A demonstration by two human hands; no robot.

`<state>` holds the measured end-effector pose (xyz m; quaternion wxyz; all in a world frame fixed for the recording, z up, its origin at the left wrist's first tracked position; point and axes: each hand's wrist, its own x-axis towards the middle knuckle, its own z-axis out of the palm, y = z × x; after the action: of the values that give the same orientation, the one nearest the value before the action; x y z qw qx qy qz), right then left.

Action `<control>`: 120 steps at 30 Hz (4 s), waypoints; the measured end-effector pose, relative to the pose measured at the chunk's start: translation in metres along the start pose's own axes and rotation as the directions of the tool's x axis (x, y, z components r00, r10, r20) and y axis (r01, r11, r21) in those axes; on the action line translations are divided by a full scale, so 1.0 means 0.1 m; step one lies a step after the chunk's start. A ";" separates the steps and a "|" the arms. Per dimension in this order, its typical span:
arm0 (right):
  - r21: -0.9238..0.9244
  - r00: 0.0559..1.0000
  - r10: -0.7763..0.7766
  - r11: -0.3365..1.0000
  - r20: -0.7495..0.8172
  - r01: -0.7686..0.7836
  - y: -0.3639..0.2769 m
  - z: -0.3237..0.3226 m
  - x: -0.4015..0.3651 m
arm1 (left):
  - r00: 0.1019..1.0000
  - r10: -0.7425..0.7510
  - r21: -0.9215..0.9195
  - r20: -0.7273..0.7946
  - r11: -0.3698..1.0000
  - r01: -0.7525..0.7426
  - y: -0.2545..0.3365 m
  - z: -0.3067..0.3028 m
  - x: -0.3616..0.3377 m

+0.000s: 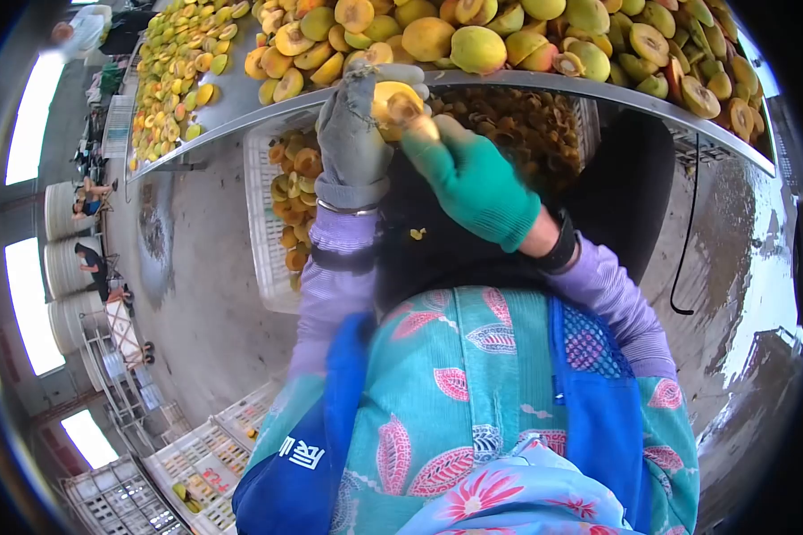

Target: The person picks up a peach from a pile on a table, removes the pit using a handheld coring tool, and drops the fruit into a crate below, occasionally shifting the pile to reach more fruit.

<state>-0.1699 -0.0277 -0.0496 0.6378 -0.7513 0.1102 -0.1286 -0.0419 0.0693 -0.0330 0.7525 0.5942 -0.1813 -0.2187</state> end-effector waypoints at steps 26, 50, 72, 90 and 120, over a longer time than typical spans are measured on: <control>-0.145 0.983 -0.026 0.989 -0.184 -0.002 0.00 -0.06 0.33 | 0.902 0.280 0.606 0.329 0.669 -0.429 0.17 -0.10 0.49; 0.111 0.995 0.028 0.994 -0.093 -0.017 0.27 0.08 0.36 | 0.915 0.404 0.224 0.008 0.891 -0.395 -0.18 0.37 0.19; 0.871 0.896 0.207 0.228 0.393 -0.435 -0.23 -0.05 0.27 | 0.909 -0.083 0.176 0.408 0.984 0.011 0.07 0.49 0.52; 0.725 0.682 0.253 -0.315 0.686 -0.612 0.72 -0.23 0.15 | 0.931 0.144 0.939 -0.336 0.125 0.319 0.51 -1.48 0.42; -0.178 0.995 0.089 0.979 -0.047 -0.096 -0.09 0.03 0.53 | 0.932 0.361 0.551 0.033 0.771 -0.319 -0.13 -0.07 0.41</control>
<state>-0.1186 -0.0409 -0.0385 0.5703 -0.7973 0.1688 -0.1028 -0.0049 0.0505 -0.0468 0.5840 0.7492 -0.3123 0.0044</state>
